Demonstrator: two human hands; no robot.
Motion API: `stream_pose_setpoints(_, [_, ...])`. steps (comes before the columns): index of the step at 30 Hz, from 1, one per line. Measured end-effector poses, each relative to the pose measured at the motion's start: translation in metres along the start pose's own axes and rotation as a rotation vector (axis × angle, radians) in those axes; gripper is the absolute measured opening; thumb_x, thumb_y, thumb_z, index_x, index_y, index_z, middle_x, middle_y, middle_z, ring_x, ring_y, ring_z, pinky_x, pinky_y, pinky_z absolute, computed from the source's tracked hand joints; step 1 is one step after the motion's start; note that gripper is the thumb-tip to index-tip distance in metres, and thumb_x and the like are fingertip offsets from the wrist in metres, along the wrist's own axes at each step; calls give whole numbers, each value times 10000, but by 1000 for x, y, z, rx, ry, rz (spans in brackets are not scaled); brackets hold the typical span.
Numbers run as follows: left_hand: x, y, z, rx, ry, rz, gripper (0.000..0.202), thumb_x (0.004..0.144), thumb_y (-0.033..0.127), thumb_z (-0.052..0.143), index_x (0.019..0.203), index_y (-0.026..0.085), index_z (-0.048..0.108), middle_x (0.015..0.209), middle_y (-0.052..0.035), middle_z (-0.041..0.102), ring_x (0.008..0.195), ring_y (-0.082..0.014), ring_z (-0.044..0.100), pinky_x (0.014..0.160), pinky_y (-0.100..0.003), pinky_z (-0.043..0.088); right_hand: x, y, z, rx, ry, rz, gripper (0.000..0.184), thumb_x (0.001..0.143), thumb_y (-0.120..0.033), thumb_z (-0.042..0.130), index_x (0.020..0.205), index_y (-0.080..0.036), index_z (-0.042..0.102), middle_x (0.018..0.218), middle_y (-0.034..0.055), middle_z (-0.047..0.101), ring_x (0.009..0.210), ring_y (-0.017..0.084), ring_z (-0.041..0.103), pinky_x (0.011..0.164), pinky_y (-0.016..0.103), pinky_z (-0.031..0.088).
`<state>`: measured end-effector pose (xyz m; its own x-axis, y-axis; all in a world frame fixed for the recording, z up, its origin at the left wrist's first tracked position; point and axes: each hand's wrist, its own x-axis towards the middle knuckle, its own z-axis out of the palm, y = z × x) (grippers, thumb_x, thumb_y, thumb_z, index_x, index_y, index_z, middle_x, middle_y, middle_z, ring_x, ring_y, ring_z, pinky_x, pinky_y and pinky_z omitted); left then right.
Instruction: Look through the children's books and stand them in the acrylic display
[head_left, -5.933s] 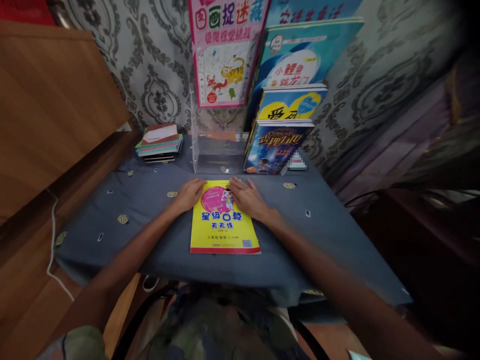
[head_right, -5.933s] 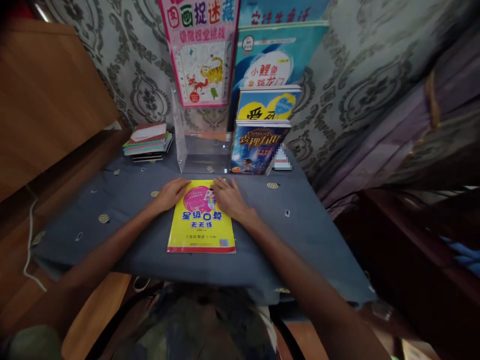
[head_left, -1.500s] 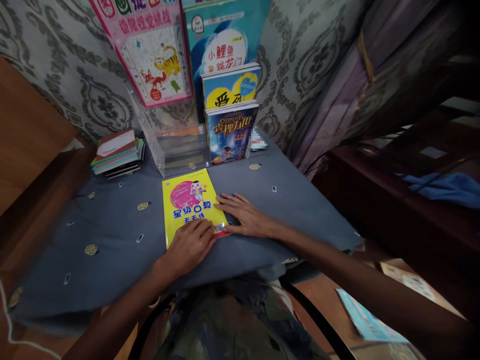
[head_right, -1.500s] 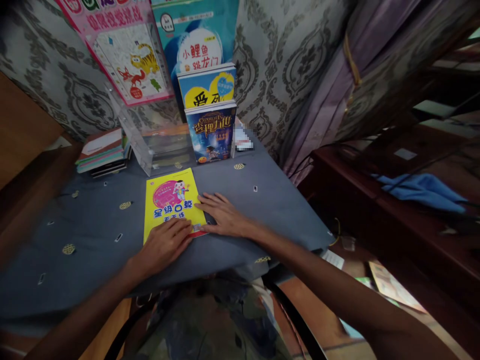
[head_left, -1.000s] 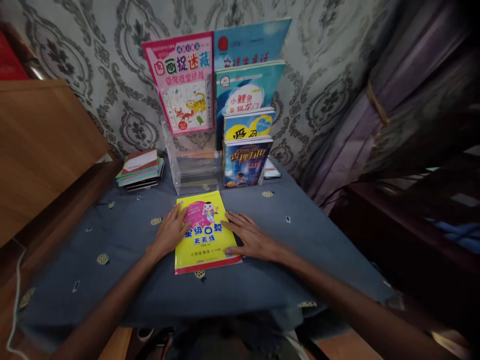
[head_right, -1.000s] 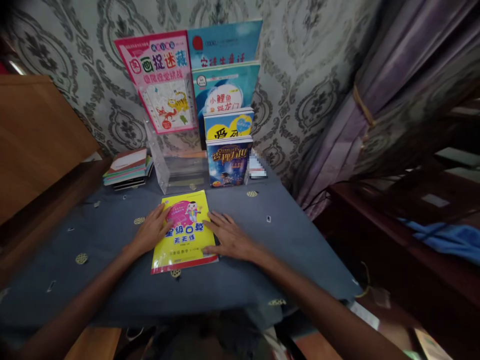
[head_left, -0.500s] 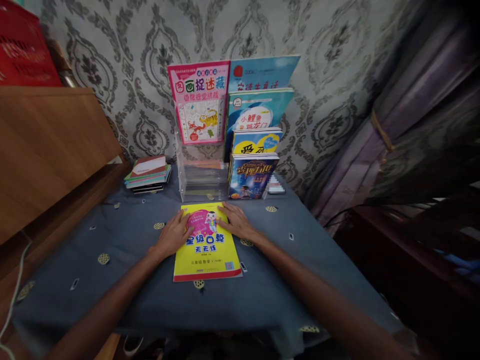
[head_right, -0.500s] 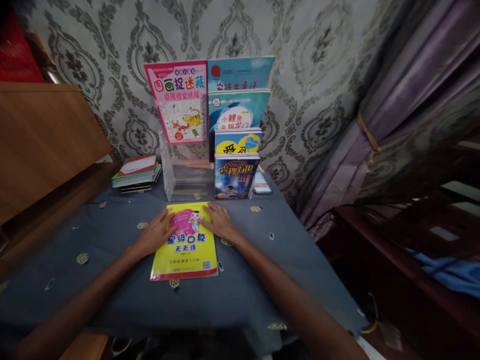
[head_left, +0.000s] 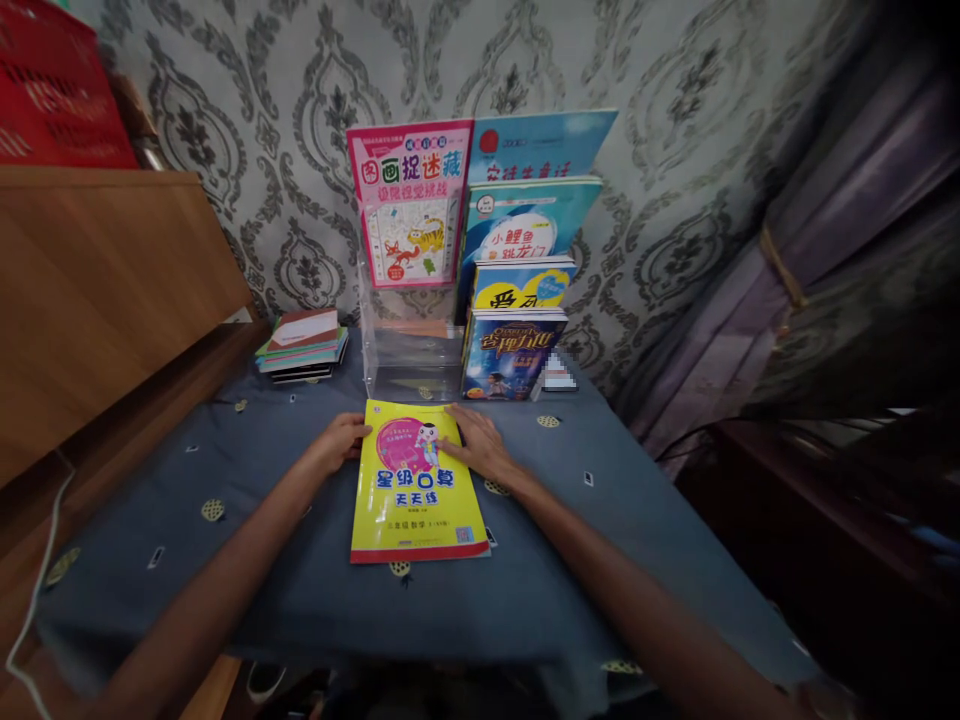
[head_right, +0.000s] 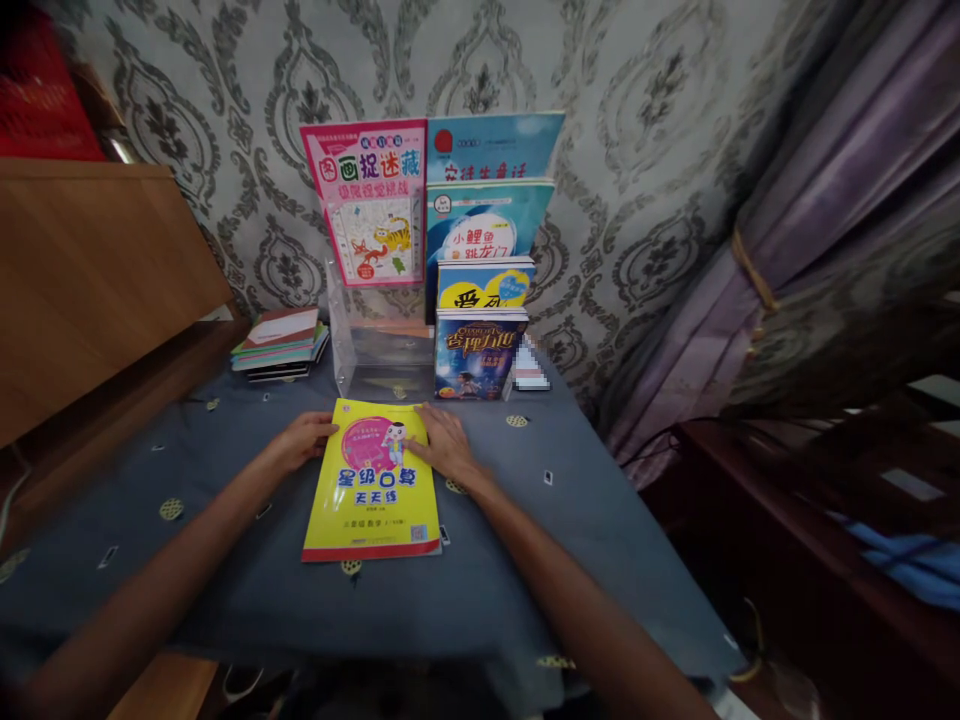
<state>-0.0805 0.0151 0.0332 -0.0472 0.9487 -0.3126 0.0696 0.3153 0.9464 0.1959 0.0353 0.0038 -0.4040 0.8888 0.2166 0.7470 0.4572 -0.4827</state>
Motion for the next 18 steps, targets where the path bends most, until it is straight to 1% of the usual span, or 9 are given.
stream_pose_setpoints(3, [-10,11,0,-144,-169,-11,298,672,239,773,925,111,683,780,-82,739,622,-176,688,599,-278,559,3,3,-2,223,67,76,765,786,-501,713,1429,-171,462,1331,181,635,1206,346,605,1002,536,475])
stream_pose_setpoints(6, [-22,36,3,-180,-242,146,368,666,290,805,967,107,700,844,-92,756,652,-179,697,600,-274,562,12,-1,-17,576,30,214,735,772,-588,688,1338,-148,525,984,137,748,839,288,707,711,441,572])
stream_pose_setpoints(8, [-32,60,4,-158,-250,306,436,706,351,790,1066,123,695,922,-92,762,728,-193,713,613,-269,559,18,-10,-38,781,56,187,606,779,-627,658,1173,-168,620,862,97,740,706,237,684,587,368,547])
stream_pose_setpoints(9, [-38,74,3,-139,-244,405,467,738,383,770,1125,138,683,972,-91,760,786,-203,718,642,-276,563,20,-17,-52,848,116,126,532,779,-625,662,1081,-188,649,848,79,734,688,214,672,574,344,539])
stream_pose_setpoints(11, [-53,99,0,-83,-224,631,506,790,438,734,1207,163,656,1064,-90,745,921,-229,713,757,-325,577,20,-35,-81,887,326,-21,400,790,-578,686,985,-230,661,863,41,725,726,189,670,640,333,556])
stream_pose_setpoints(12, [-61,109,-3,-44,-212,742,503,809,456,721,1220,174,652,1095,-89,737,984,-239,701,829,-354,570,17,-43,-95,859,435,-94,346,812,-553,680,967,-244,665,889,31,722,775,190,676,695,342,565])
stream_pose_setpoints(14, [-77,119,-11,87,-196,904,433,843,468,699,1175,192,676,1118,-81,730,1060,-245,679,932,-388,539,3,-57,-112,737,546,-181,282,844,-508,668,983,-263,683,974,33,722,907,215,686,803,374,569])
stream_pose_setpoints(16, [-90,111,-19,267,-226,960,347,874,465,670,1097,201,700,1136,-82,727,1092,-247,669,970,-397,520,-18,-62,-113,603,533,-204,258,861,-470,646,1014,-270,699,1071,47,724,1022,246,677,861,401,563])
stream_pose_setpoints(18, [-98,87,-23,437,-321,939,311,907,461,626,1063,202,699,1148,-97,724,1096,-249,672,966,-397,525,-41,-55,-96,517,384,-219,235,827,-431,667,974,-253,710,1075,60,737,1015,264,691,861,407,567])
